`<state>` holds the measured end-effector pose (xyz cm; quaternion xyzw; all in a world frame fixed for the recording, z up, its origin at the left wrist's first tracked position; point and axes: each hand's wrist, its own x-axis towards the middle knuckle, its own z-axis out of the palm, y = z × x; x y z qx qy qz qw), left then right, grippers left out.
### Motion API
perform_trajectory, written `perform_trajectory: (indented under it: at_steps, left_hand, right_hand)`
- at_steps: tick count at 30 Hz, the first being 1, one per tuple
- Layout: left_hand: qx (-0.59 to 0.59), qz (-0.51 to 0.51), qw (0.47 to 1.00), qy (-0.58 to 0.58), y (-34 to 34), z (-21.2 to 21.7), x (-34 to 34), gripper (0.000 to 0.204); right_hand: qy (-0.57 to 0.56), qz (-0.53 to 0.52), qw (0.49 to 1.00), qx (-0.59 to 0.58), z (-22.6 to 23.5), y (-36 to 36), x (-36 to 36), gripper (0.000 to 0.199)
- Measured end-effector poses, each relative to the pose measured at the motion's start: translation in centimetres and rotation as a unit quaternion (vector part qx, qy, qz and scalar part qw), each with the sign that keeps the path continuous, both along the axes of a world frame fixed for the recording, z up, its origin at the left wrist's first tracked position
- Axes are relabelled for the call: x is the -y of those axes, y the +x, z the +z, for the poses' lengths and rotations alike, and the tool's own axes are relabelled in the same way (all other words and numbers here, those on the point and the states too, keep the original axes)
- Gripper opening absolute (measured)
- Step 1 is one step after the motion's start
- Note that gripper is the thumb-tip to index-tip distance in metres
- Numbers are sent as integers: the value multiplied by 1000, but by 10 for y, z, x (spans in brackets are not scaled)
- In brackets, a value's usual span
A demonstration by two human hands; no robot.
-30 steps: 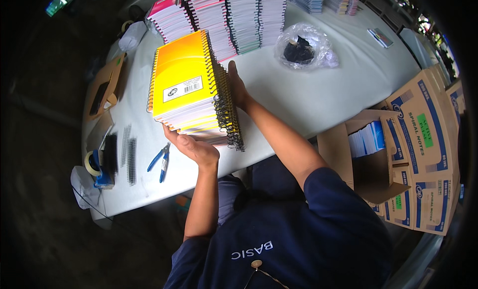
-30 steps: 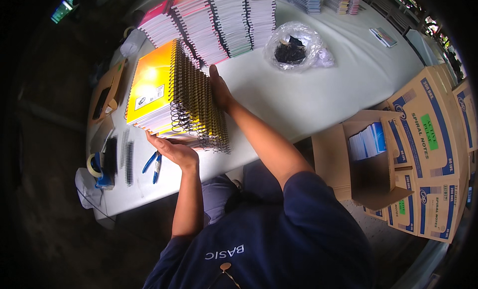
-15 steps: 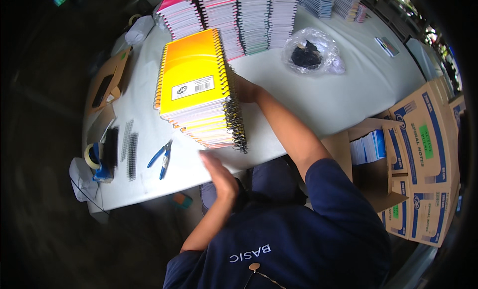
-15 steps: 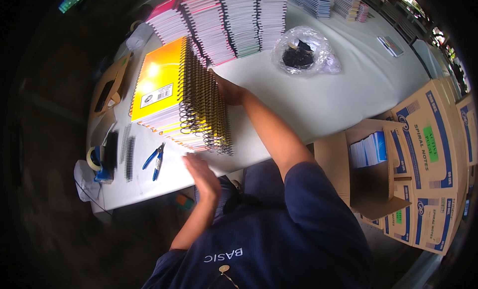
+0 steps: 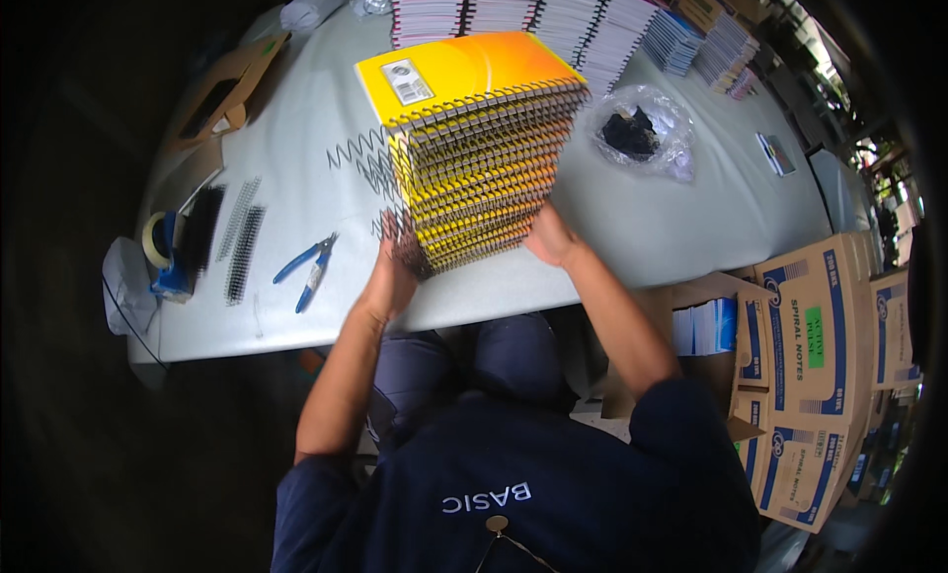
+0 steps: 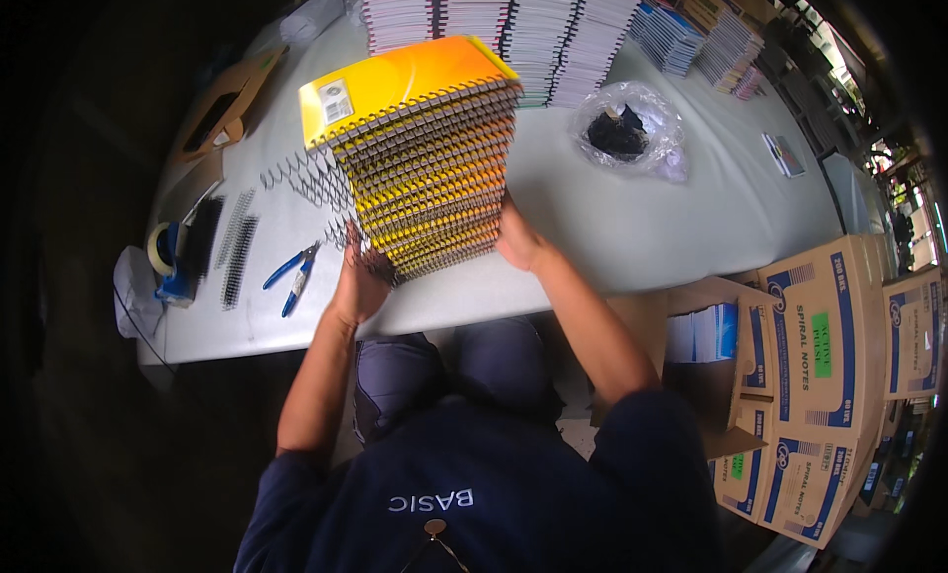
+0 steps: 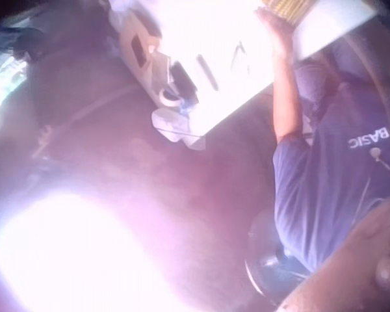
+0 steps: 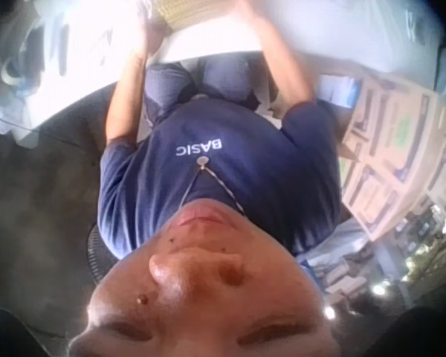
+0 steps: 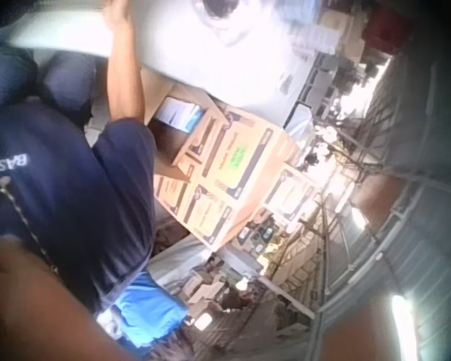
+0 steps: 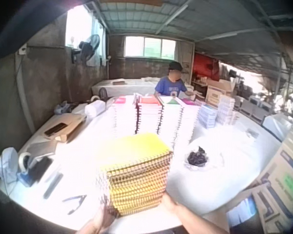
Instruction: The person trims the excess spiral wire from a stack of notebooks using a pair of pliers and then aligns the stack by hand on a table.
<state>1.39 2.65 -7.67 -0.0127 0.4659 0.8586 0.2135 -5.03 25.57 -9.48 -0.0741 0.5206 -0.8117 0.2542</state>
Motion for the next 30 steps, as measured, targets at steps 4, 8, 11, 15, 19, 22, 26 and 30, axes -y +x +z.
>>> perform_trajectory:
  at_steps: [4, 8, 11, 15, 19, 22, 26, 30]
  left_hand:
    - [-26, -73, 997, -20, -23, -1, 19, 81]
    - [-47, -61, 995, -58, -40, -26, 36, 76]
    - [-44, -5, 990, -131, -34, -2, 24, 77]
    - [-207, 319, 903, -197, -26, 41, 15, 82]
    - [-395, 403, 805, -183, -17, 106, 0, 68]
    - [-377, 398, 810, -209, -22, 134, -25, 59]
    - [-416, 478, 734, -245, -32, 131, -39, 53]
    - [-407, 499, 735, -212, -34, 131, -40, 45]
  right_hand:
    - [-51, -144, 988, -37, 2, 44, 21, 64]
    - [-69, -253, 964, -51, 0, 61, 42, 67]
    - [20, -319, 931, -176, 13, 68, 48, 71]
    - [71, -365, 822, -431, 44, 42, 29, 95]
    - [63, -347, 785, -509, 115, 26, 24, 95]
    - [20, -327, 813, -482, 144, 31, 40, 95]
    - [-29, -303, 831, -466, 146, 37, 47, 95]
    - [-4, -298, 820, -488, 145, 39, 49, 87]
